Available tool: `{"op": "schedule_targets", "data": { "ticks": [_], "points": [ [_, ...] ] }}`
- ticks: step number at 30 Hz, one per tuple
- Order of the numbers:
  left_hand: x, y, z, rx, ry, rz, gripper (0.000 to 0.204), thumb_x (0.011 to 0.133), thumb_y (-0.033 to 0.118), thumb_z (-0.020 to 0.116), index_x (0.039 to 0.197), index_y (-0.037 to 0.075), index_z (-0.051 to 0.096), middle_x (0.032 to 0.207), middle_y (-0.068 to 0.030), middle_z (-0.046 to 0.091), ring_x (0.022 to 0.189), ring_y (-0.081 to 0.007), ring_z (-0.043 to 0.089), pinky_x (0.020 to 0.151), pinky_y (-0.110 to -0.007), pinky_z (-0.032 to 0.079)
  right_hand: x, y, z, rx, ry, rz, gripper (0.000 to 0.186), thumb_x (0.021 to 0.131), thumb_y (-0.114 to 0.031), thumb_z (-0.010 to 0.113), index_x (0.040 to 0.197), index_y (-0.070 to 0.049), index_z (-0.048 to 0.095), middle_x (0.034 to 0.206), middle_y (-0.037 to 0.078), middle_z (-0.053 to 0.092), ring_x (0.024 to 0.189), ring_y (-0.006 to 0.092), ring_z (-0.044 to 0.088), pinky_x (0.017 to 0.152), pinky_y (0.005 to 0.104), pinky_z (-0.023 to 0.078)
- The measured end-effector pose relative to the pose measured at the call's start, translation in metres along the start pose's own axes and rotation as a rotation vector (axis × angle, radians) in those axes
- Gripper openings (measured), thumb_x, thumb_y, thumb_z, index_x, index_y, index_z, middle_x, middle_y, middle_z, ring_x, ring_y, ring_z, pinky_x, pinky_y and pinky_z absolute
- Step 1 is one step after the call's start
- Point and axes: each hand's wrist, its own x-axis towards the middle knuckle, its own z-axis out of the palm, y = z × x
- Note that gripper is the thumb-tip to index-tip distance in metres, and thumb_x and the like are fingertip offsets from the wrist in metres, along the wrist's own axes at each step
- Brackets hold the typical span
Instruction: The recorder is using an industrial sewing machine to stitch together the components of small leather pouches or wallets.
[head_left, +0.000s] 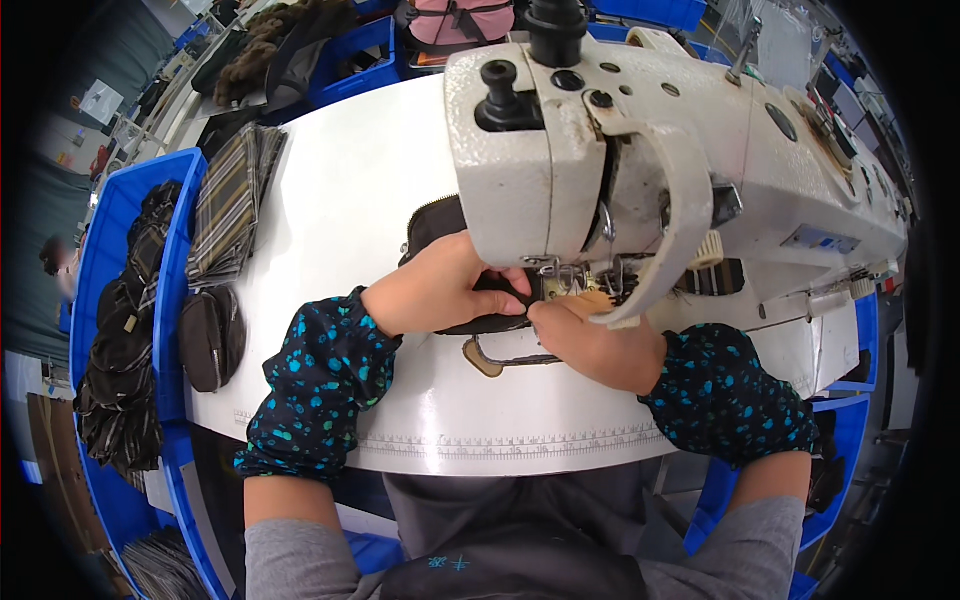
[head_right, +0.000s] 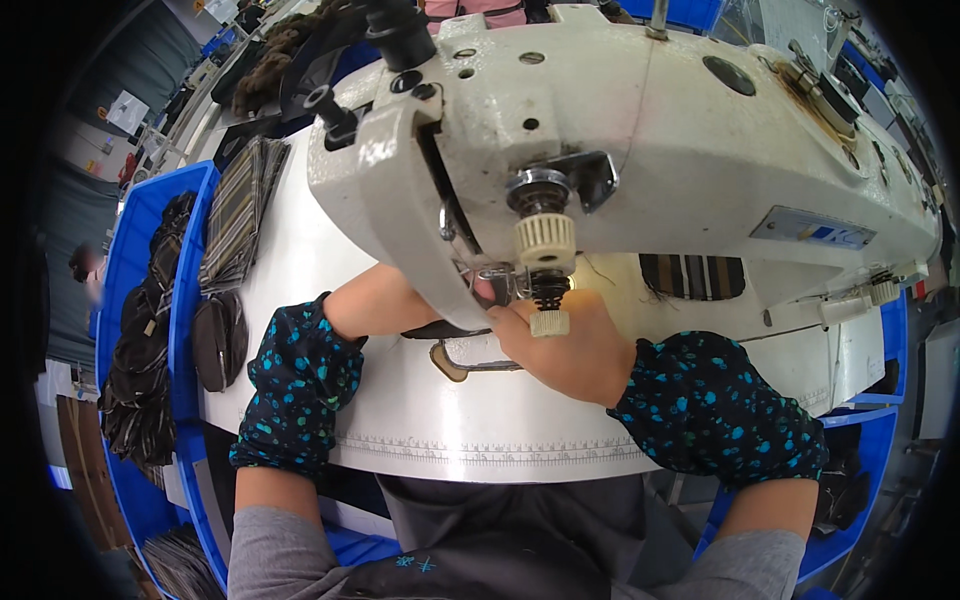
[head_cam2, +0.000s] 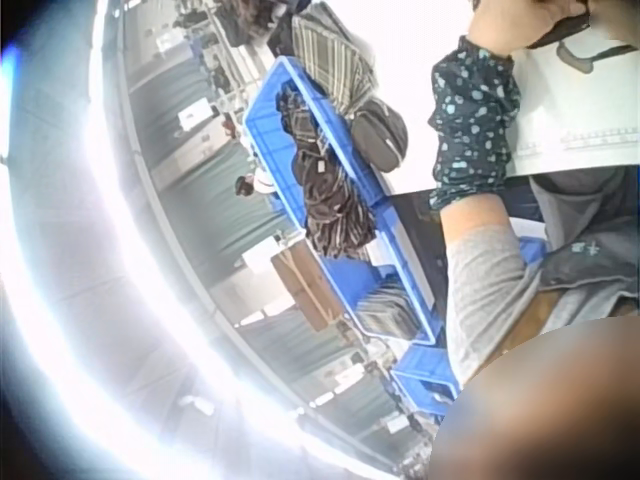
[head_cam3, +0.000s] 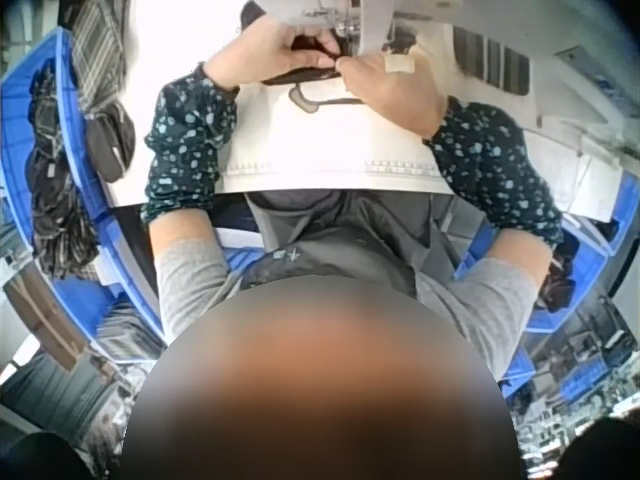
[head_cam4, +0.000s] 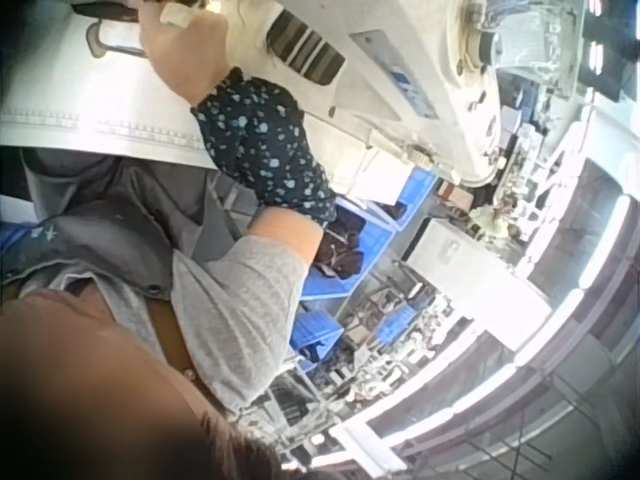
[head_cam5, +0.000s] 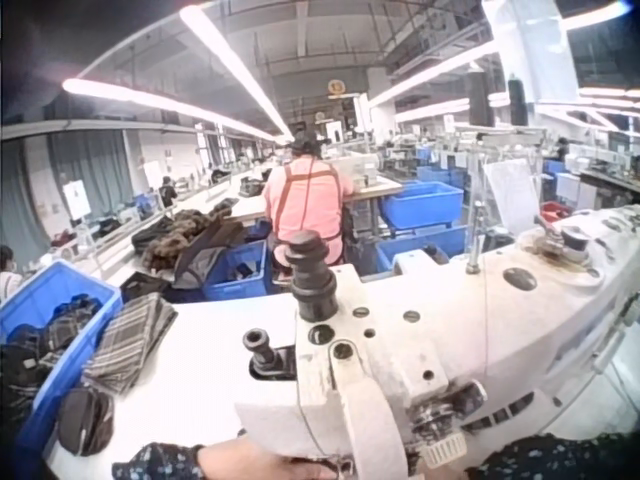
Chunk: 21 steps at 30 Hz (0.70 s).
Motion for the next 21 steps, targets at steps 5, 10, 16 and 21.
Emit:
{"op": "schedule_targets", "data": {
  "ticks": [5, 10, 16, 21],
  "points": [
    [-0.006, 0.003, 0.008, 0.122, 0.073, 0.037, 0.023, 0.075, 0.007, 0.083, 0.093, 0.005, 0.069, 0.091, -0.0109, 0.067, 0.081, -0.0257, 0.064, 0.073, -0.033, 0.052, 0.008, -0.011, -0.014, -0.224, -0.200, -0.075, 0.019, 0.083, -0.008, 0.064, 0.100, -0.001, 0.068, 0.070, 0.002, 0.059, 0.055, 0.0169, 0.058, 0.044, 0.0298, 0.041],
    [-0.010, 0.008, 0.014, 0.174, 0.108, -0.098, 0.020, 0.074, 0.010, 0.083, 0.090, 0.008, 0.072, 0.088, -0.0106, 0.066, 0.070, -0.0261, 0.061, 0.063, -0.034, 0.051, -0.006, -0.039, -0.025, -0.356, -0.252, -0.117, 0.033, 0.080, -0.007, 0.065, 0.108, 0.011, 0.068, 0.065, 0.001, 0.054, 0.051, 0.0128, 0.055, 0.041, 0.0299, 0.040],
    [-0.012, 0.003, 0.015, 0.183, 0.122, -0.123, 0.020, 0.076, 0.009, 0.083, 0.095, 0.006, 0.074, 0.093, -0.0081, 0.072, 0.071, -0.0210, 0.066, 0.063, -0.029, 0.052, -0.012, -0.040, -0.017, -0.353, -0.211, -0.071, 0.040, 0.077, -0.013, 0.065, 0.114, 0.002, 0.069, 0.065, -0.002, 0.050, 0.051, 0.0117, 0.052, 0.042, 0.0309, 0.038],
    [-0.011, 0.010, 0.014, 0.041, 0.153, -0.159, 0.023, 0.077, -0.002, 0.081, 0.098, 0.001, 0.071, 0.091, -0.0054, 0.073, 0.084, -0.0156, 0.069, 0.076, -0.029, 0.055, -0.006, -0.037, -0.022, -0.327, -0.135, -0.031, 0.033, 0.081, -0.012, 0.066, 0.110, 0.004, 0.071, 0.062, -0.002, 0.052, 0.050, 0.0119, 0.055, 0.042, 0.0290, 0.039]
  ]
}}
